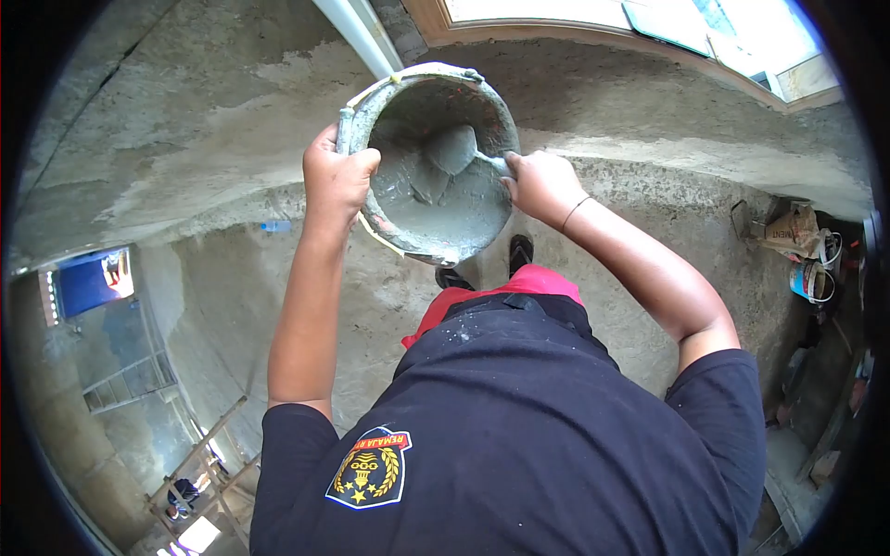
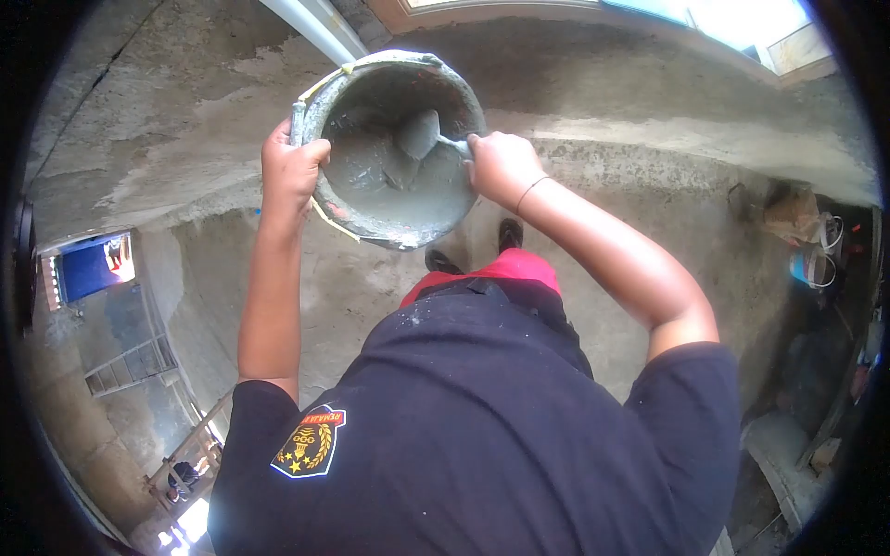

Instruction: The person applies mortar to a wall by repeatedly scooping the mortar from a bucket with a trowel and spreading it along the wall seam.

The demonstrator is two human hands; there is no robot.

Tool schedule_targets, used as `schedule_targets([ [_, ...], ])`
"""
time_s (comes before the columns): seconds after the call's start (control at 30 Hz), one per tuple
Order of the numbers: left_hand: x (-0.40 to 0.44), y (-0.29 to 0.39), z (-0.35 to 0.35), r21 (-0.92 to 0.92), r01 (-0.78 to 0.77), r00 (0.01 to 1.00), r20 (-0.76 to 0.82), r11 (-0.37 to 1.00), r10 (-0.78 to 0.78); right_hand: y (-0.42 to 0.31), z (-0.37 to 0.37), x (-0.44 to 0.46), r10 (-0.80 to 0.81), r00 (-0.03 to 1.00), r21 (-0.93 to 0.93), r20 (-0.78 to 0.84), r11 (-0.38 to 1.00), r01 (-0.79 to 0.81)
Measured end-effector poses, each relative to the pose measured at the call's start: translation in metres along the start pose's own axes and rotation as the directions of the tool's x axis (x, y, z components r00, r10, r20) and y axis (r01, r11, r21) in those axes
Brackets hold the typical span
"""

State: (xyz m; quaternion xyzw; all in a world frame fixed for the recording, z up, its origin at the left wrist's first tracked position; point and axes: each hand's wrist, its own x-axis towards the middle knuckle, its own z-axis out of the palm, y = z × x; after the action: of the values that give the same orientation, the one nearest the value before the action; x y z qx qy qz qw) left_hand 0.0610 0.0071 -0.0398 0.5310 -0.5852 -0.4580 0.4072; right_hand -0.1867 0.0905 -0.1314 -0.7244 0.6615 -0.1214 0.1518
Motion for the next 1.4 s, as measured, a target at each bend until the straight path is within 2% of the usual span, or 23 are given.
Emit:
schedule_targets([
  [0.07, -0.004, 0.000, 0.001, -0.011, 0.010, 1.000, -0.021, 1.000, -0.010, 0.005, -0.003, -0.002, 0.065, 0.989, 0.011, 0.130, 0.998, -0.067],
  [0.1, -0.005, 0.001, 0.004, -0.010, -0.003, 0.999, -0.042, 1.000, 0.003, 0.004, -0.005, 0.000, 0.070, 0.989, 0.004, 0.130, 0.997, -0.071],
  [0.17, -0.005, -0.003, 0.006, -0.011, -0.009, 0.998, -0.060, 1.000, 0.008, 0.000, -0.009, 0.000, 0.138, 0.985, 0.196, 0.108, 0.968, -0.157],
  [0.2, -0.003, -0.008, 0.006, -0.005, 0.002, 0.998, -0.057, 1.000, -0.002, -0.002, -0.012, 0.003, 0.142, 0.984, 0.192, 0.106, 0.968, -0.160],
  [0.27, -0.005, -0.012, 0.006, 0.005, 0.018, 0.999, -0.043, 1.000, -0.018, -0.010, -0.016, 0.006, 0.016, 1.000, 0.138, 0.017, 0.990, -0.018],
  [0.3, -0.005, -0.012, 0.009, -0.002, 0.013, 0.997, -0.075, 1.000, -0.013, -0.014, -0.013, 0.010, 0.027, 1.000, 0.142, 0.014, 0.989, -0.029],
  [0.37, -0.006, -0.013, 0.016, 0.002, 0.012, 0.996, -0.087, 1.000, -0.012, -0.024, -0.001, 0.018, -0.048, 0.999, -0.041, -0.018, 0.998, 0.047],
  [0.4, -0.007, -0.013, 0.019, -0.014, -0.009, 0.992, -0.124, 1.000, 0.008, -0.029, 0.004, 0.018, -0.119, 0.988, -0.092, -0.094, 0.990, 0.111],
  [0.43, -0.007, -0.012, 0.023, -0.030, -0.033, 0.987, -0.160, 0.999, 0.027, -0.031, 0.008, 0.021, -0.101, 0.990, -0.083, -0.100, 0.992, 0.093],
  [0.57, -0.010, -0.015, 0.031, 0.061, -0.015, 0.988, -0.155, 0.998, 0.024, -0.045, 0.001, 0.035, -0.052, 0.999, -0.079, 0.007, 0.996, 0.052],
  [0.63, -0.009, -0.017, 0.024, 0.003, -0.063, 0.984, -0.165, 0.998, 0.062, -0.051, 0.000, 0.036, 0.025, 0.993, -0.061, 0.115, 0.998, -0.018],
  [0.77, -0.004, -0.032, 0.029, 0.011, -0.040, 0.973, -0.227, 0.999, 0.041, -0.028, 0.014, 0.018, 0.016, 0.980, -0.087, 0.196, 0.996, 0.001],
  [0.9, -0.013, -0.037, 0.035, -0.056, -0.009, 0.986, -0.167, 0.998, -0.001, -0.030, -0.010, 0.003, 0.049, 0.961, -0.113, 0.271, 0.993, -0.019],
  [0.97, -0.019, -0.039, 0.038, -0.068, -0.011, 0.993, -0.117, 0.998, 0.003, -0.033, -0.025, -0.009, 0.032, 0.982, -0.099, 0.187, 0.995, -0.013],
  [1.03, -0.023, -0.040, 0.043, -0.025, 0.021, 0.998, -0.051, 0.999, -0.022, -0.030, -0.032, -0.015, -0.008, 0.989, -0.149, 0.149, 0.988, 0.030],
  [1.1, -0.024, -0.038, 0.047, -0.040, 0.049, 0.998, -0.038, 0.998, -0.051, -0.026, -0.032, -0.013, -0.142, 0.986, -0.291, 0.088, 0.943, 0.161],
  [1.17, -0.028, -0.036, 0.053, -0.015, 0.055, 0.998, 0.004, 0.998, -0.055, -0.017, -0.029, -0.011, -0.200, 0.976, -0.385, 0.081, 0.897, 0.216],
  [1.27, -0.032, -0.031, 0.061, -0.060, 0.031, 0.999, 0.008, 0.998, -0.031, -0.002, -0.019, -0.016, -0.179, 0.979, -0.419, 0.100, 0.885, 0.205],
  [1.33, -0.032, -0.033, 0.058, -0.031, 0.027, 1.000, 0.002, 0.999, -0.027, 0.011, -0.012, -0.021, 0.036, 0.984, -0.325, 0.174, 0.945, 0.023],
  [1.4, -0.031, -0.032, 0.059, -0.008, 0.026, 1.000, -0.009, 1.000, -0.026, 0.021, -0.003, -0.037, 0.073, 0.985, -0.282, 0.159, 0.959, -0.026],
])
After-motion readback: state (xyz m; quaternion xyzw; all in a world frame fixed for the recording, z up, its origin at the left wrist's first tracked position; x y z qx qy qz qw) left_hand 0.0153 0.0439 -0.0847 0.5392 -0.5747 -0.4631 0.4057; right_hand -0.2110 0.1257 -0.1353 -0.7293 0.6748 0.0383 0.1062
